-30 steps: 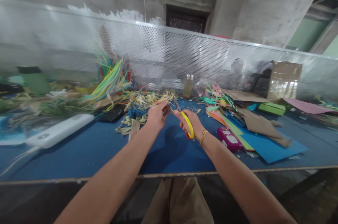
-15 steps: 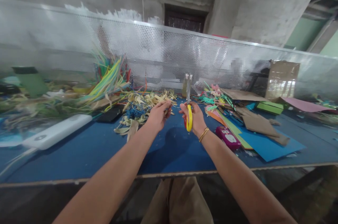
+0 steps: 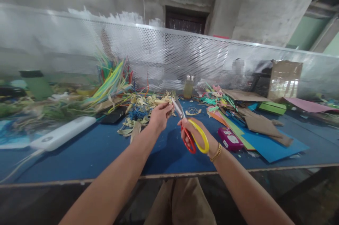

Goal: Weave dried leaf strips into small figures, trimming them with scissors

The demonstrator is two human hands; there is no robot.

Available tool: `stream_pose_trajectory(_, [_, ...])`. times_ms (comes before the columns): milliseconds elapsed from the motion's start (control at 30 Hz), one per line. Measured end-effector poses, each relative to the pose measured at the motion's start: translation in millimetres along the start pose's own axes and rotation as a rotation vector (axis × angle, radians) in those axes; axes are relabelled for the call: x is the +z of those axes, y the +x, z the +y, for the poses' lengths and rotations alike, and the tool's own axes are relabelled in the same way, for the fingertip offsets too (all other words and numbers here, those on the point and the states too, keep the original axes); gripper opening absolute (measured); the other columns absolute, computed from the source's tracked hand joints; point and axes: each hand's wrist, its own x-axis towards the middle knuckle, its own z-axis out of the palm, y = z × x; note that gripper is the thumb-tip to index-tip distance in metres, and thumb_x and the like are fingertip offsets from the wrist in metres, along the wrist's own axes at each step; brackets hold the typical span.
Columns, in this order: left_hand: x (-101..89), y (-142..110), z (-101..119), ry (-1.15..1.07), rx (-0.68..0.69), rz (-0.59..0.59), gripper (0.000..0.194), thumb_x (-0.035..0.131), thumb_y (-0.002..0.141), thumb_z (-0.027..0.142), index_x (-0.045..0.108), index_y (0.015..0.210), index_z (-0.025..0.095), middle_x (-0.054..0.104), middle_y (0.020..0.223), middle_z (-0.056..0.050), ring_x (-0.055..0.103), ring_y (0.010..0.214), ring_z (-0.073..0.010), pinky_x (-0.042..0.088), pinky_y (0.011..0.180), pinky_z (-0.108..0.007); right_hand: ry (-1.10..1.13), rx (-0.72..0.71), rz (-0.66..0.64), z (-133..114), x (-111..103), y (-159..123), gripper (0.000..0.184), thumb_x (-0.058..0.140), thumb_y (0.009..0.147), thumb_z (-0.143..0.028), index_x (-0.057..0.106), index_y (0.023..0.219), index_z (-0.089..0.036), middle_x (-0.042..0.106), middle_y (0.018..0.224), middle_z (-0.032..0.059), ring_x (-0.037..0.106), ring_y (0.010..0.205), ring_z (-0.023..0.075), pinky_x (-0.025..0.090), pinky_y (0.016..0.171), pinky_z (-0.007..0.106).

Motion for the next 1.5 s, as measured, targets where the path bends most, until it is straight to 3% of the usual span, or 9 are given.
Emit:
stream_pose_trajectory(233, [5.7, -3, 2, 0.012, 0.074, 0.034, 0.02, 0.067, 0.057, 0.002, 0.063, 0.072, 0.014, 0.067, 0.073, -0.004, 0.065, 0.08, -0.015, 0.047, 0.08, -0.028, -0.059, 0.11, -0.043, -1, 15, -11, 0.051, 0.049, 0.075, -0.064, 0.055, 0.087, -0.015, 0.058, 0.052, -0.001, 0.046, 0.033, 0.0078, 0.037, 0.032, 0.018])
stream_pose_trajectory(633, [12.9, -10, 3, -0.03, 0.07, -0.011, 0.02, 0.07, 0.054, 0.004, 0.063, 0.068, 0.016, 0.066, 0.071, -0.002, 0.066, 0.083, -0.0175, 0.047, 0.078, -0.029, -0.05, 0.098, -0.035, -8, 22, 4, 0.046, 0.051, 0.076, -0.061, 0.054, 0.086, -0.016, 0.057, 0.048, -0.0018, 0.045, 0.031, 0.0083, 0.037, 0.032, 0.018])
stream_pose_trajectory(1067, [14.2, -15, 8, -0.019, 0.089, -0.013, 0.023, 0.067, 0.056, 0.003, 0.062, 0.075, 0.016, 0.069, 0.077, -0.004, 0.065, 0.085, -0.0171, 0.047, 0.077, -0.028, -0.129, 0.151, -0.063, -32, 17, -3, 0.047, 0.048, 0.079, -0.061, 0.055, 0.084, -0.015, 0.058, 0.049, 0.0004, 0.046, 0.033, 0.0084, 0.039, 0.033, 0.018])
stream_pose_trajectory(1500, [12.3, -15, 6, -0.068, 0.035, -0.075, 0.02, 0.069, 0.062, 0.006, 0.063, 0.079, 0.015, 0.068, 0.083, -0.005, 0.064, 0.081, -0.0144, 0.047, 0.071, -0.024, -0.116, 0.1, -0.059, -26, 22, 7, 0.052, 0.045, 0.077, -0.067, 0.051, 0.086, -0.016, 0.055, 0.047, -0.0017, 0.045, 0.031, 0.0084, 0.037, 0.031, 0.018])
